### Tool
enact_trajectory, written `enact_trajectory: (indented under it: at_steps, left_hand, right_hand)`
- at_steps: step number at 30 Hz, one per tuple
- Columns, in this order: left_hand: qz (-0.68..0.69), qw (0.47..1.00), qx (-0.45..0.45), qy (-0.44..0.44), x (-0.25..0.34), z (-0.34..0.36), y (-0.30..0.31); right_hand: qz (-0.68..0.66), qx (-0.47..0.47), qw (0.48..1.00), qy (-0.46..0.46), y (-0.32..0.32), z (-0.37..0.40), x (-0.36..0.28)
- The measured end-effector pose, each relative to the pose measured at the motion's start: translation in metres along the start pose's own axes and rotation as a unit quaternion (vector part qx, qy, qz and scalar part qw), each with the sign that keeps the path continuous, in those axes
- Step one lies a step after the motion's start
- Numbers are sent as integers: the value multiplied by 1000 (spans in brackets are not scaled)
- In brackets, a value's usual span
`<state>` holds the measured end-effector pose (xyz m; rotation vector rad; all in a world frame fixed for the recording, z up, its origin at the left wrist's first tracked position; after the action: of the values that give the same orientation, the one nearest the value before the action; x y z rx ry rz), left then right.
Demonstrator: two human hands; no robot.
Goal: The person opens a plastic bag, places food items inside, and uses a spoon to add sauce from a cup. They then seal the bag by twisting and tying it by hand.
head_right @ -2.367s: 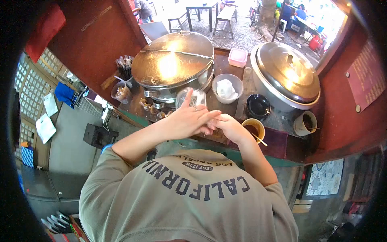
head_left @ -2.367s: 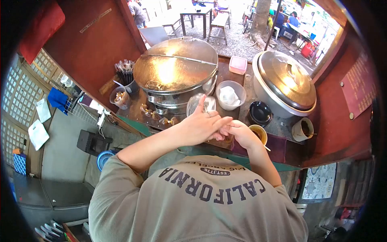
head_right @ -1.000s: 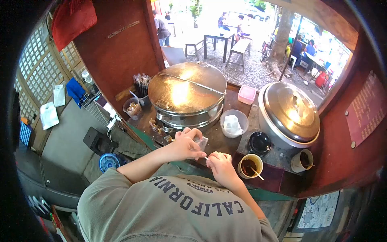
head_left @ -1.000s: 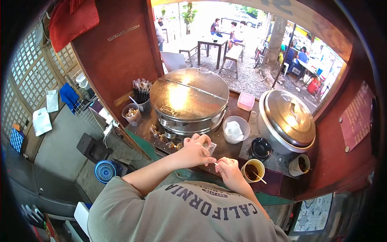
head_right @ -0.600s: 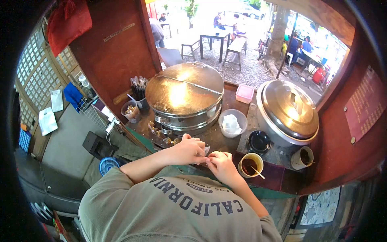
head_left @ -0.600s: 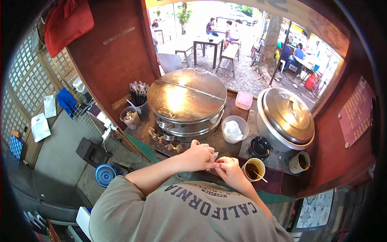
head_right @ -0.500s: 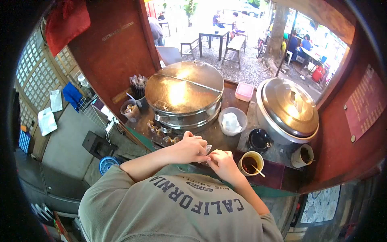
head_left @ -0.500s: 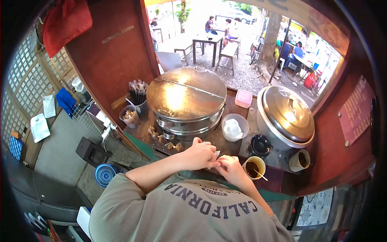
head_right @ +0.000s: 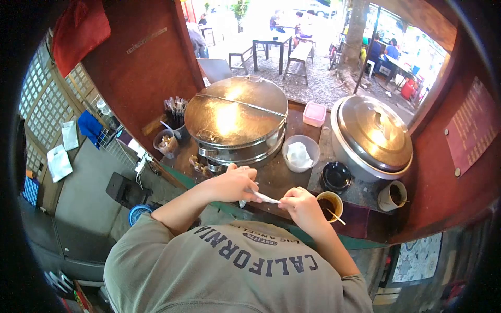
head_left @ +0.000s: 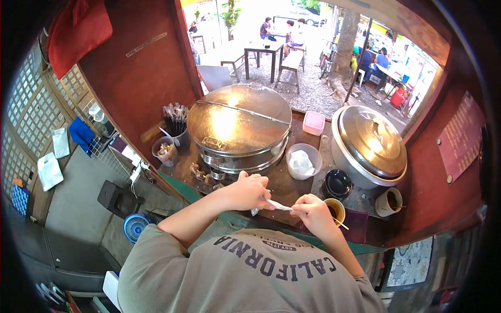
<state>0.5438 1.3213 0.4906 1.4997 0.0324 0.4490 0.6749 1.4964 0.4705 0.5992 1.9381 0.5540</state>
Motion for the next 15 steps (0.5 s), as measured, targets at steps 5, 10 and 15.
enact_trajectory:
  at_steps: [5,10,15]
  left_hand:
    - [248,953,124,-120,-21,-3,6]
    - [672,738,52,-9,-27,-48,-114]
    - [627,775,78,27,15,-38,-126]
  right_hand:
    - [-162,-32,984,-67,8,-14,-26]
    - [-326,95,920,-198,-24,-43,-20]
    - [-153,224,954,-127,-38,-41,14]
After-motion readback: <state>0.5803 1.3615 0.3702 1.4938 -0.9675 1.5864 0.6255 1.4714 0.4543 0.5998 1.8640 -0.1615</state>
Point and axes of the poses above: each hand's wrist, its own z-axis away from the middle knuckle, its own y-axis out of the back of the hand, x = y × z, the point moved 3 cm from there along -z, towards the middle knuckle, and after that the axes turned 9 degrees about -z, right-handed, at the moved point
